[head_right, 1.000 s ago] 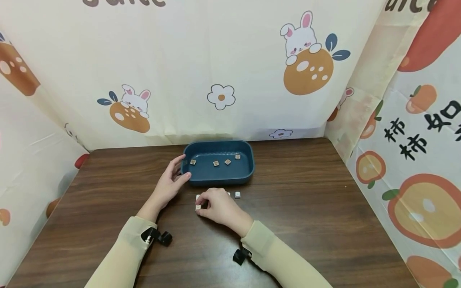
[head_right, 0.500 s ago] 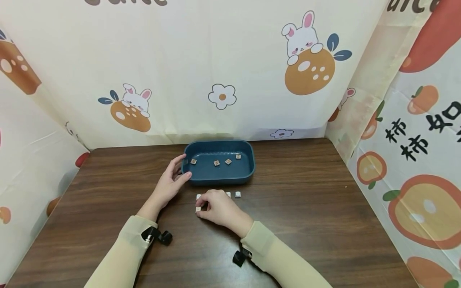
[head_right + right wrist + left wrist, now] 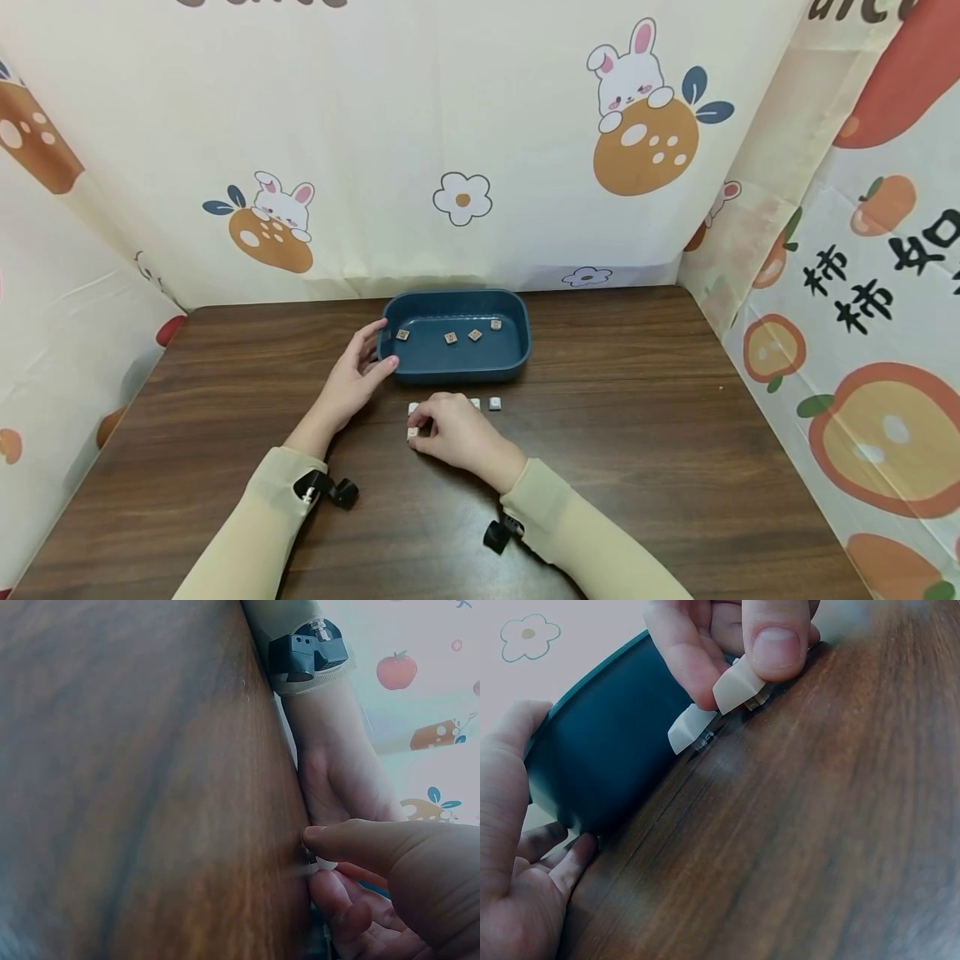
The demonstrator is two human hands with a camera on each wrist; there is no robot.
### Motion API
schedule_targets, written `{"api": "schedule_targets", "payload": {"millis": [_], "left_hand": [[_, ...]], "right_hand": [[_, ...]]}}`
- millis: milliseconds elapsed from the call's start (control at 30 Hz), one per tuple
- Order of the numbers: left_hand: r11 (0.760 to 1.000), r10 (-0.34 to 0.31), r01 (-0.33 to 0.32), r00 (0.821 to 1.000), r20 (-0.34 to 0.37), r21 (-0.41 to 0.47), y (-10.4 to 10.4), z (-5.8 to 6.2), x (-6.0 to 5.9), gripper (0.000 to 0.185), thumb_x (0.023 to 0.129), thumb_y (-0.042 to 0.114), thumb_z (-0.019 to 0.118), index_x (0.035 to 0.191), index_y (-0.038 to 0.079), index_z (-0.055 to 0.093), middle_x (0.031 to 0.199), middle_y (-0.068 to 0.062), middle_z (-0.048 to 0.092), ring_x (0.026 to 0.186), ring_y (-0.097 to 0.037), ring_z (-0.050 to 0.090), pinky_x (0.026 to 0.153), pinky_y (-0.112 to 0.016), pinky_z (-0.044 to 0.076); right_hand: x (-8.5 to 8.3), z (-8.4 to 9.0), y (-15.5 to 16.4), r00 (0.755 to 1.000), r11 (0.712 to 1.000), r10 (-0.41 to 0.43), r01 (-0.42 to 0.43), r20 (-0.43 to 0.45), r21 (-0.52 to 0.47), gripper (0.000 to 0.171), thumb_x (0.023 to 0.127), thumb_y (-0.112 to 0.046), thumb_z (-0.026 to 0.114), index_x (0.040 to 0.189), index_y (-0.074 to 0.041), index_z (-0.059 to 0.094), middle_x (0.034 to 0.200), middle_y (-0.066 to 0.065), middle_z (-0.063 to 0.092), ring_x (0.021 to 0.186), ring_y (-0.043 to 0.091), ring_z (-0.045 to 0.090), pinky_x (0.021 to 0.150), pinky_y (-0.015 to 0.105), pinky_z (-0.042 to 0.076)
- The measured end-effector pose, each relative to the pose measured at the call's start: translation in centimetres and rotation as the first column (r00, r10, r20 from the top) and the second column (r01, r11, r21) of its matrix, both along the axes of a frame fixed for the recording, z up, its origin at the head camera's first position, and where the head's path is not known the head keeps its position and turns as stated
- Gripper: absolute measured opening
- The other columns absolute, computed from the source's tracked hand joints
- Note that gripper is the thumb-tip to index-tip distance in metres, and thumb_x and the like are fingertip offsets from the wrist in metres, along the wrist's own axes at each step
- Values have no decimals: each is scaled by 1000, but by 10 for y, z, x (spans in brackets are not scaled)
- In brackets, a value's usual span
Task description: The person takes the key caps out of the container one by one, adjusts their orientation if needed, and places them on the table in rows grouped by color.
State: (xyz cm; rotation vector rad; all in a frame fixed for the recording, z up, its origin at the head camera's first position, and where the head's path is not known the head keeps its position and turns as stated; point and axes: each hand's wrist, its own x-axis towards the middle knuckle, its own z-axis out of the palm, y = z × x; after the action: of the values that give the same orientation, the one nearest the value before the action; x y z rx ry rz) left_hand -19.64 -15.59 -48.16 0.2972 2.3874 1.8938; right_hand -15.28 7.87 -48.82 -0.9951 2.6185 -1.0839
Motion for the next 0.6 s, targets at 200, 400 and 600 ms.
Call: {"api": "schedule_targets", "payload": {"millis": [200,400,600], "left_hand": [[1000,0,0,1000,3,-11,-3,-16,-9,74,109,22,72,171,14,33,172,-26,37,157,-43,41,127,-60,36],[1000,8,-9,1000,-28,-13,-7,-32,-15,73,108,28,73,171,25,35,172,-19,40,157,-36,43,126,-58,37],[1000,8,-8,999,-32,-19,-8,-32,-14,73,108,33,74,170,28,36,172,-15,42,157,-33,44,126,-57,38]], "right_hand": [[0,0,0,1000,1000,5,-5,1,-8,15,94,-16,88,108,-13,83,99,-3,75,72,-2,61,67,19,56],[0,7,3,1000,1000,-19,19,-6,-16,17,94,-19,89,109,-14,84,101,-3,74,72,-2,62,67,20,56],[-2,22,10,999,996,-40,37,-35,-82,17,94,-19,89,108,-10,83,100,3,75,71,0,64,66,21,57]]}}
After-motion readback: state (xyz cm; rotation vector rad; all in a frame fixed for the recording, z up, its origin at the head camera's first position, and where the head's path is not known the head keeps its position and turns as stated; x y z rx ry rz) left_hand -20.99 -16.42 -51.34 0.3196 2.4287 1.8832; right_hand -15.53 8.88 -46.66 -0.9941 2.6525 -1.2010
